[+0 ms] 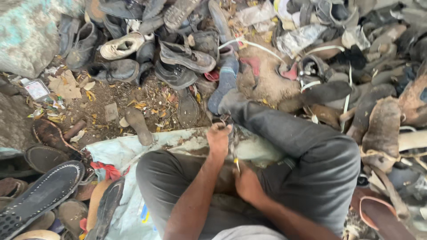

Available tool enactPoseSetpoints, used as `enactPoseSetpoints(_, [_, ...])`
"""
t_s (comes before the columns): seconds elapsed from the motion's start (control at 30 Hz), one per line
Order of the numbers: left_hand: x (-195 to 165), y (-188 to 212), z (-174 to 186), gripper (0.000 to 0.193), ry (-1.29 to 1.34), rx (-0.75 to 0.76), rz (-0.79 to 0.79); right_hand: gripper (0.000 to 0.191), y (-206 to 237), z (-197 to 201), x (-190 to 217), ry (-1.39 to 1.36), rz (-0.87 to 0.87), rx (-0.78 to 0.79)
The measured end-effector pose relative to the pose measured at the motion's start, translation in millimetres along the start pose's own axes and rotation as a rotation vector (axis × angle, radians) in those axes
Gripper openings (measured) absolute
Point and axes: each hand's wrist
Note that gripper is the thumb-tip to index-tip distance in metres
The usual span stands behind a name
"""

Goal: The person scrapes and cuts shoe soles using a small knife while sitting in a large pile of footwear.

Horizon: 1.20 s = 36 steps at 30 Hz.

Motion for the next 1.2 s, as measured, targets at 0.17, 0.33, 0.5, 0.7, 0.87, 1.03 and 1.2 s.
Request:
enactPoseSetpoints(0.17, [4.9, -0.6, -1.6, 0.020, 0.330, 0.092, 0.045, 0.031, -22.6, -5.1, 4.5, -0.036, -0.278, 0.091])
enactPoseSetpoints(0.33, [-10.6, 3.0, -8.6, 0.009, 0.428, 0.095, 0.115, 0.032, -30.2, -11.2, 8.6, -0.012, -0.348, 0.071])
enactPoseSetpoints(0.5, [-18.5, -0.9, -22.2, 0.009, 0.551, -0.009, 0.168, 0.038, -5.3, -13.3, 3.2, -0.138, -0.121, -0.023])
enactPoseSetpoints(0.7, [-10.2, -8.9, -31.9, 0.009, 0.567, -0.082, 0.181, 0.025, -57.3, -35.6, -1.0, -0.580, -0.484, 0.004])
enactPoseSetpoints(0.87, [-43.9, -12.9, 10.1, 0.029, -0.496, 0.402, -0.240, 0.019, -53.2, -12.3, -7.0, -0.764, -0.571, 0.141])
enactPoseSetpoints(1.03, [-80.2, -3.1, 49.4, 0.030, -1.376, 0.662, -1.188, 0.019, -31.8, 8.6, -1.7, -0.624, -0.599, 0.216])
enactPoseSetpoints(1.2, [-72.8, 1.9, 25.5, 0.012, -1.498, 0.803, -1.171, 0.020, -31.9, 15.3, -6.4, -0.487, -0.557, 0.212])
Point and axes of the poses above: each hand's wrist, its own y-axis away from the middle knuckle, its own z-axis out of the back of the hand, x = y × z, and after that the axes turned 1 degree about -y, right-handed
